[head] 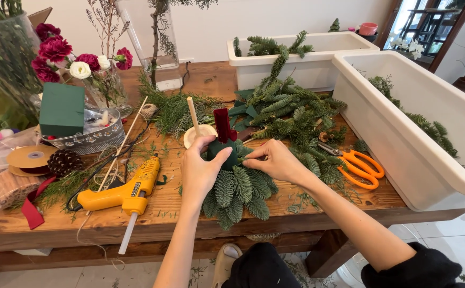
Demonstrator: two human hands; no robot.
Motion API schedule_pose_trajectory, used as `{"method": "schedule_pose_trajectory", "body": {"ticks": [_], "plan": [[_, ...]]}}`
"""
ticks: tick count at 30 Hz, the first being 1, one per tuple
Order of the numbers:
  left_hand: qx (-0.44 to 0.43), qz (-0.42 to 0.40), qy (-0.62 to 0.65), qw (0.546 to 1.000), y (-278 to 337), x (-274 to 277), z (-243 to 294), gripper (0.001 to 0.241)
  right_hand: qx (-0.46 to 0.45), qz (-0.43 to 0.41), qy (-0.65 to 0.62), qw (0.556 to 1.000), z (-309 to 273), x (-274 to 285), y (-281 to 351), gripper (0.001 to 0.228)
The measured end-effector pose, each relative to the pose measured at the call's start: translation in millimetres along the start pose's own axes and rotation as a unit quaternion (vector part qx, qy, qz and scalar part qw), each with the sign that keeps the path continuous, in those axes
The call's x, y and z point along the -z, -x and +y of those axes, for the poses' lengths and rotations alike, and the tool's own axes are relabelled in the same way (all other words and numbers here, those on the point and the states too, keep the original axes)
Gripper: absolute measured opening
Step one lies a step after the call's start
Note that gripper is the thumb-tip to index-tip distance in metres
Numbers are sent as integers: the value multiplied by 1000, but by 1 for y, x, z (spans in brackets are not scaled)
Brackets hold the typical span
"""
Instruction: The person cuts small branches of pine greenery using orange shears and attaches them to a green floral foam cone. They repeatedly trim the stems and insert them into the foam to build a decorative arrangement.
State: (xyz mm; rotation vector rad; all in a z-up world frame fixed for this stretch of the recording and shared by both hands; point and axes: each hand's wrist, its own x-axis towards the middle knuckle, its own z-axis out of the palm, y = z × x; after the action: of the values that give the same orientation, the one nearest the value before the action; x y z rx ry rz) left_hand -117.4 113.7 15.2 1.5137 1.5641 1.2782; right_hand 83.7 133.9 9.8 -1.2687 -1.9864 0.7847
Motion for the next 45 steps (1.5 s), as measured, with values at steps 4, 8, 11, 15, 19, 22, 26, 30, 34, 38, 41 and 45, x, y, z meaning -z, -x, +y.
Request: {"method": "schedule_pose_trajectory", "body": {"ticks": [4,8,11,15,19,22,26,30,34,38,41,45], "plan": [[0,-2,-5,1000,2,1,3,60,17,-9,3,1000,0,0,-1,22],[2,-2,-12,1000,0,0,1,59,26,-17,4,1000,7,-4,-6,21],[2,-3,-16,1000,0,1,2,59,31,-21,12,999,7,-5,-6,20],[-5,-5,-11,1000,0,1,1,59,32,-21,38,999,3,-6,-9,22],[-13,-7,-14,1000,4,3,3,60,32,-23,64,997,-1,-8,-12,23],[-12,-4,-9,1000,2,1,4,60,32,-13,104,994,0,-7,-11,22],[-20,-5,9,1000,1,0,-4,61,3,-25,76,997,-10,1,-2,27],[-37,-11,64,997,-2,0,-14,55,-54,-48,3,997,56,7,-12,31],[-59,27,93,994,9,6,-3,45,-101,-28,-73,992,13,28,10,43],[-84,61,72,992,22,14,9,33,-80,-17,-101,991,2,29,15,41],[-89,67,52,992,28,19,12,27,-29,-14,-92,995,-4,19,17,32],[-111,86,3,990,28,21,-9,19,-15,-21,-79,997,1,6,17,31]]}}
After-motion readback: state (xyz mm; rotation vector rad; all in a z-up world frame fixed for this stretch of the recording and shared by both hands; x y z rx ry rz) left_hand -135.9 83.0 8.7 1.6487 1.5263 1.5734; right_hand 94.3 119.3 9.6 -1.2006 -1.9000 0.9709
